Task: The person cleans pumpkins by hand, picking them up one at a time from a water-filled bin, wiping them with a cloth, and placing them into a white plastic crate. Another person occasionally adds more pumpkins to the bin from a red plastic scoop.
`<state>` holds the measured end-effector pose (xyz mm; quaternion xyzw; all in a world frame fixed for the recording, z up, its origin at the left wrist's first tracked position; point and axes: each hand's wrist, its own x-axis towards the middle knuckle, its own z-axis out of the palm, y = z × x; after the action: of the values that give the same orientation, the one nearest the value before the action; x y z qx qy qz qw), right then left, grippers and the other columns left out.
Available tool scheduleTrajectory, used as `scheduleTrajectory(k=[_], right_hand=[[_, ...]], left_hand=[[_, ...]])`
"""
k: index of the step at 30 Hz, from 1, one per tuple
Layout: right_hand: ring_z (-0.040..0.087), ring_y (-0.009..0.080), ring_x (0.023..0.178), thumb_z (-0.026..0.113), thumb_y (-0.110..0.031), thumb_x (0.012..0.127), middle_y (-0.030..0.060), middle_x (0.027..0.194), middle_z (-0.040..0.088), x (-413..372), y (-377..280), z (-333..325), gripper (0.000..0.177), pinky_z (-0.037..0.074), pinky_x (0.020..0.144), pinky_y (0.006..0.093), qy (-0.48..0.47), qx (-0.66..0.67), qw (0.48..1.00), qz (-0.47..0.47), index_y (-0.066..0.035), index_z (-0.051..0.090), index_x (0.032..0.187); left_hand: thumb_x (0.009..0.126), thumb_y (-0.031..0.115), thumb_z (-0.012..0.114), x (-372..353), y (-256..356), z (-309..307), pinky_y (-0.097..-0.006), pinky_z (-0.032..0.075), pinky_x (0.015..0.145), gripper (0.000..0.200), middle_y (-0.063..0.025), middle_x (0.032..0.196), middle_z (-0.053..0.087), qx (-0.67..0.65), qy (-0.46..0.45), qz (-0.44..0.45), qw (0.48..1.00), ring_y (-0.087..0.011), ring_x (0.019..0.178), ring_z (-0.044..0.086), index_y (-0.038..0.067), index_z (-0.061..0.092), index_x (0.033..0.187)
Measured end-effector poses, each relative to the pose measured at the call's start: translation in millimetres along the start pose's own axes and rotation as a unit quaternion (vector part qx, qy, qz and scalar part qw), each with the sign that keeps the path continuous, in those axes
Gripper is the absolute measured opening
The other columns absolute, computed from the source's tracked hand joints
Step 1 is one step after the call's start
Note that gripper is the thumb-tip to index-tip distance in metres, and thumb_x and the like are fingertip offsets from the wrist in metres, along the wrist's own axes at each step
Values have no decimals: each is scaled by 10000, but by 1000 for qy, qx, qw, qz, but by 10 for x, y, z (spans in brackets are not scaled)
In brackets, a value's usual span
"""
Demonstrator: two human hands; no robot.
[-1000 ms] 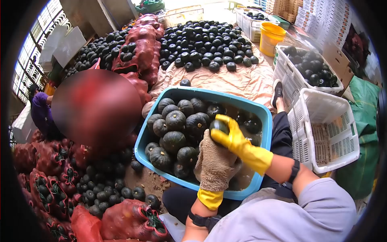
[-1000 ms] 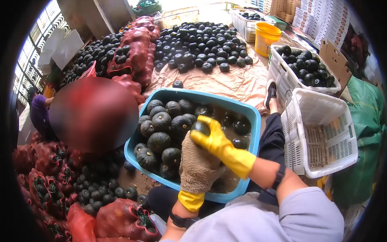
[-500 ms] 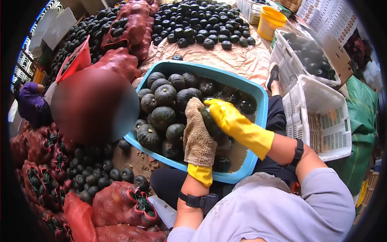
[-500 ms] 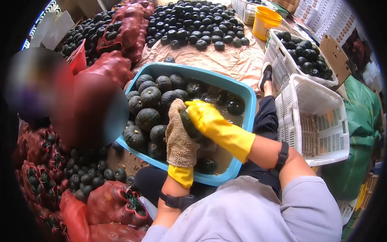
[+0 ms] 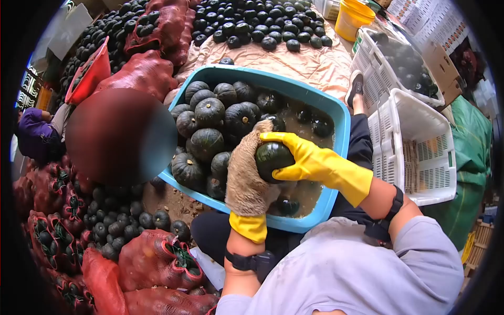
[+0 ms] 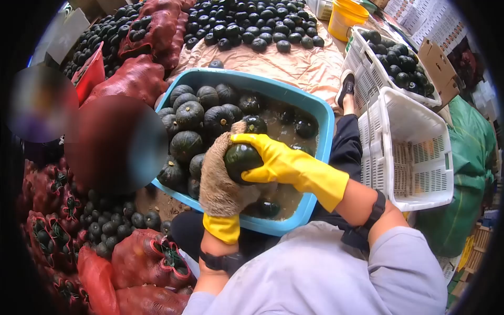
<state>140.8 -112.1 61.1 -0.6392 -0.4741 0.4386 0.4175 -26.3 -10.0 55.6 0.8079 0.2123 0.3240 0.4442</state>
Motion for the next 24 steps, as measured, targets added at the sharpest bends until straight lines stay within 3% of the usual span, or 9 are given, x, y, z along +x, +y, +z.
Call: scheduleTrajectory(k=[4, 5, 9, 10, 13, 16, 18, 21, 24], right_hand=[[594, 151, 1281, 857, -241, 914, 41, 1380, 641, 168, 389, 235, 746, 506, 1090, 334, 54, 352, 934, 34, -135, 499, 1560], [591, 149, 1282, 857, -265, 919, 39, 1378, 641, 179, 494, 363, 745, 505, 1090, 336, 123, 376, 917, 44, -124, 498, 1556], [580, 192, 1335, 852, -115, 893, 64, 1449, 610, 22, 398, 133, 733, 474, 1151, 377, 95, -110, 975, -167, -141, 514, 1543], [585, 192, 1341, 834, -92, 885, 59, 1448, 616, -73, 71, 87, 724, 474, 1159, 384, 48, -154, 985, -51, -141, 525, 1538], [612, 191, 1306, 855, -135, 888, 54, 1443, 621, -9, 206, 110, 722, 496, 1142, 388, 2, 269, 960, 74, -158, 539, 1537], [630, 177, 1229, 867, -239, 929, 46, 1373, 642, 75, 293, 389, 674, 532, 1075, 367, 176, 405, 893, 89, -133, 538, 1508], [624, 234, 1261, 890, -244, 900, 104, 1390, 634, 174, 805, 494, 700, 517, 1095, 394, 256, 202, 945, -28, -78, 547, 1488], [606, 325, 1318, 919, -215, 823, 190, 1407, 609, -40, 432, 213, 806, 486, 1138, 434, 118, -166, 972, -114, -71, 524, 1510], [596, 233, 1304, 896, -249, 882, 121, 1405, 613, 27, 335, 289, 738, 474, 1139, 400, 128, 160, 976, -73, -100, 536, 1508]], left_hand=[[573, 225, 997, -121, -471, 277, -415, 529, 1071, 886, -147, 1291, 664, 198, 90, 81, 973, -365, 1227, 660, 76, 614, 1358], [606, 188, 971, -98, -466, 388, -418, 527, 1077, 873, -162, 1300, 665, 84, 85, -90, 989, -389, 1221, 659, 64, 603, 1388], [527, 111, 978, -75, -192, 215, -389, 529, 1064, 954, -162, 1279, 693, 59, 59, 18, 996, -341, 1214, 677, 40, 587, 1394], [502, 96, 982, -40, -157, 115, -380, 530, 1058, 974, -160, 1271, 700, 47, 32, 34, 998, -326, 1209, 682, 34, 585, 1389], [500, 163, 1007, 6, -125, 40, -342, 561, 958, 762, -100, 1070, 752, -42, -7, -55, 998, -251, 994, 728, 63, 653, 1167], [587, 117, 946, 25, -146, 375, -387, 584, 914, 678, -133, 1042, 772, 27, 139, -35, 989, -337, 959, 755, 76, 686, 1211], [549, 113, 965, -50, -107, 338, -408, 574, 955, 824, -169, 1121, 751, 61, 95, -51, 992, -362, 1043, 737, 63, 651, 1310], [512, 140, 981, -82, -159, 196, -411, 560, 992, 925, -183, 1201, 715, 99, 51, 21, 994, -379, 1119, 705, 54, 615, 1358], [576, 194, 952, -45, -174, 133, -386, 553, 1005, 860, -152, 1219, 696, 85, 44, 69, 993, -370, 1134, 690, 70, 590, 1347]])
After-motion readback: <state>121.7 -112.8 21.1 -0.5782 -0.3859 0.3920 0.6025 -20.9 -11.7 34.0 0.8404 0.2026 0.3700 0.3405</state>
